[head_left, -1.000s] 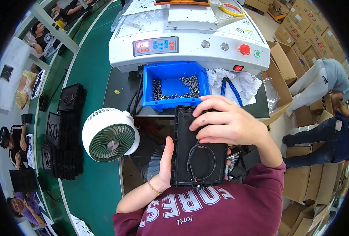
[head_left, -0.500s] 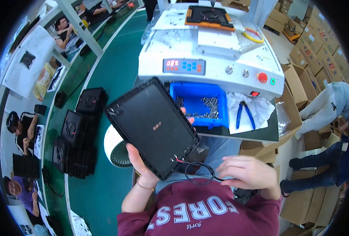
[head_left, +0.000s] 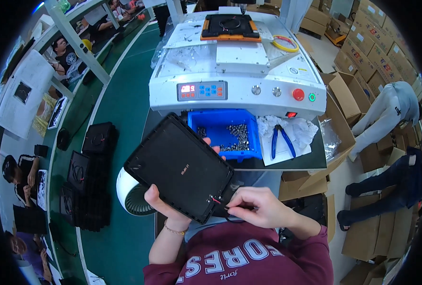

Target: Assembling electronic covers using an automated screwdriver or press machine.

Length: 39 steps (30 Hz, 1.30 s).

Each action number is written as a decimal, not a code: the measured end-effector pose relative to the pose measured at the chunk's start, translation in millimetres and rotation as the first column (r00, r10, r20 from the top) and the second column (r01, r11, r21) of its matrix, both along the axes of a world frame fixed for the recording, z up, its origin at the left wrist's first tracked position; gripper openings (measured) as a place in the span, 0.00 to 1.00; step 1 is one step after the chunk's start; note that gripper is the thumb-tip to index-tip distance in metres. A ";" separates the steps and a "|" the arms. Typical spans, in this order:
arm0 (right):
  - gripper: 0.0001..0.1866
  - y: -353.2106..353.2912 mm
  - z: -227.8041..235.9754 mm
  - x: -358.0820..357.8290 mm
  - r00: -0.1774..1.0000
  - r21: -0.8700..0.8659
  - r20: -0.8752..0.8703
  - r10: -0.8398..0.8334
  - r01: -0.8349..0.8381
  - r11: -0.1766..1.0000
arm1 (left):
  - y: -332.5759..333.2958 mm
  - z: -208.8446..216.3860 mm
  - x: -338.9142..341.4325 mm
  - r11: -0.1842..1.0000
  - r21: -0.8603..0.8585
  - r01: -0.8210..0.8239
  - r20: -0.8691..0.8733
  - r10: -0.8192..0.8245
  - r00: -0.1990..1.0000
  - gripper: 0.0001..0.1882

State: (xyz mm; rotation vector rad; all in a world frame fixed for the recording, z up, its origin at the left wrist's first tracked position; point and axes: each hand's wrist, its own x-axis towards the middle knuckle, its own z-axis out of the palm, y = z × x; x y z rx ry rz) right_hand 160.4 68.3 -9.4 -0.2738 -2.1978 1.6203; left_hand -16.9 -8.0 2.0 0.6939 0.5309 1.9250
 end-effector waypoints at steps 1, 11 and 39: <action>0.03 -1.2 -7.2 -2.7 0.998 -0.243 -0.058 0.015 -0.028 0.970 | 0.1 -0.8 0.0 1.000 -0.012 -0.008 0.008 0.008 1.000 0.53; 0.03 -23.0 -31.5 -13.0 0.961 -0.596 -0.187 -0.206 0.056 0.801 | -0.3 -7.3 9.2 0.998 0.029 -0.055 0.096 0.052 0.994 0.56; 0.07 -19.2 -64.9 -27.5 0.970 -0.800 -0.231 -0.072 -0.148 0.581 | -15.1 -4.0 30.4 0.982 0.116 -0.147 0.030 0.145 0.989 0.57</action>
